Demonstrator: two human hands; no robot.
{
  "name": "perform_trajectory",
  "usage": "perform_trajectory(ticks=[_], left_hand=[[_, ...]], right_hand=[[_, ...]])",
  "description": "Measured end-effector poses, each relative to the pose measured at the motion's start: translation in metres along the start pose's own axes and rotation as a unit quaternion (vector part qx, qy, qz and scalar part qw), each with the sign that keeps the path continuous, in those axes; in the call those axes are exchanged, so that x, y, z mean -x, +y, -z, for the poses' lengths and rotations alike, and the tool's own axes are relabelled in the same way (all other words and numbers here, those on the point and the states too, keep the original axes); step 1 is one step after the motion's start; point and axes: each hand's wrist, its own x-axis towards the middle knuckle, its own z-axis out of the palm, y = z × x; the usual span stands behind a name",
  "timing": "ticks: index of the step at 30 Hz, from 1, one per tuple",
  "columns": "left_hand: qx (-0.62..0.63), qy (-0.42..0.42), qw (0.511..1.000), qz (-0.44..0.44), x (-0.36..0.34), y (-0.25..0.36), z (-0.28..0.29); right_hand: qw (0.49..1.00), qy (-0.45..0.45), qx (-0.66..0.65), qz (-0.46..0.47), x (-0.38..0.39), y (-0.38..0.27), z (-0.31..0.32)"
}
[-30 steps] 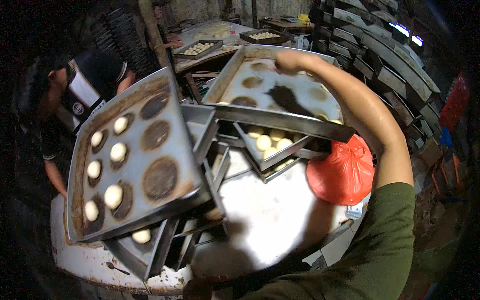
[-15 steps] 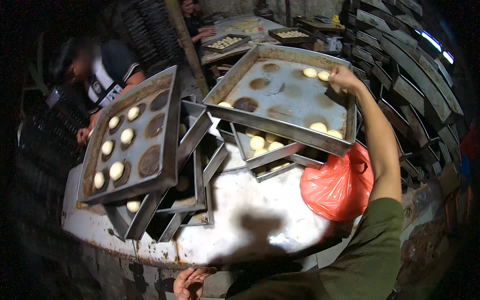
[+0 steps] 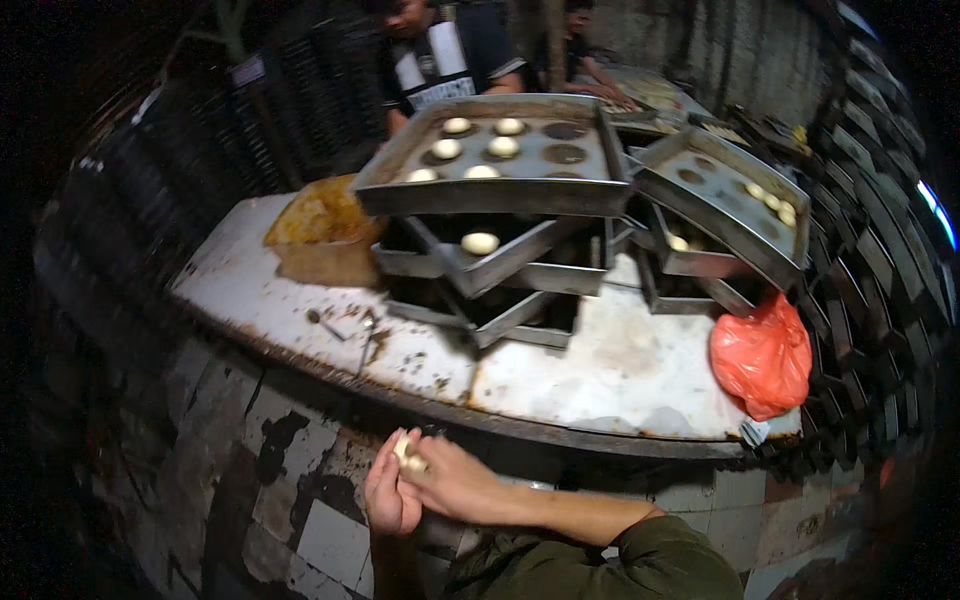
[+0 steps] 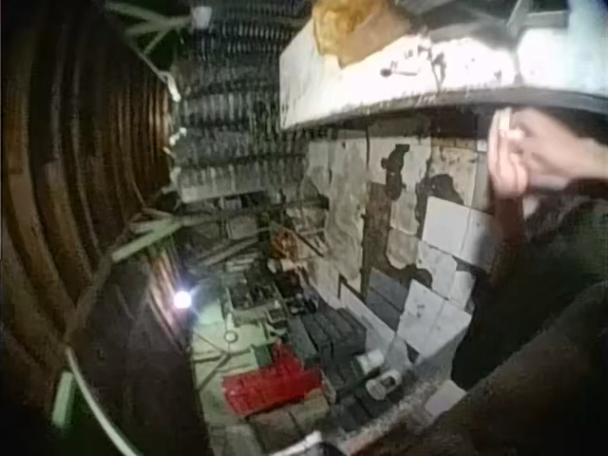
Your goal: The person prepares filled buns by hand by flattening dough, using a spoon to add yellow filling from a container, and pinching the dough closed. The person then places the shaped buns onto metal trays alongside others.
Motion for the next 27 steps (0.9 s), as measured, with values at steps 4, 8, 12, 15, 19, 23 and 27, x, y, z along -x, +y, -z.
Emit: perform_trajectory(ticks=[4, 8, 12, 15, 19, 23, 27], left_hand=[[0.061, 0.242, 0.967, -0.042, 0.027, 0.025, 0.078], [0.113, 0.308, 0.944, -0.043, 0.031, 0.026, 0.091], [0.155, 0.278, 0.946, -0.064, 0.007, 0.045, 0.108], [0.162, 0.293, 0.942, -0.034, -0.018, 0.069, 0.145], [0.171, 0.2, 0.964, -0.047, -0.063, 0.096, 0.184], [0.028, 0.263, 0.964, -0.04, -0.115, 0.12, 0.203], [-0.031, 0.318, 0.946, -0.06, -0.187, 0.137, 0.223]], right_hand=[[0.982, -0.04, -0.156, 0.101, -0.03, -0.04, -0.043], [0.958, 0.228, -0.173, 0.033, -0.1, -0.036, -0.107], [0.929, 0.292, -0.212, -0.079, -0.199, 0.017, -0.171], [0.965, 0.238, -0.074, -0.074, -0.278, 0.087, -0.189], [0.951, 0.164, 0.158, -0.21, -0.393, 0.181, -0.2], [0.939, 0.005, 0.192, -0.285, -0.447, 0.226, -0.203], [0.971, 0.135, -0.061, -0.189, -0.437, 0.19, -0.187]])
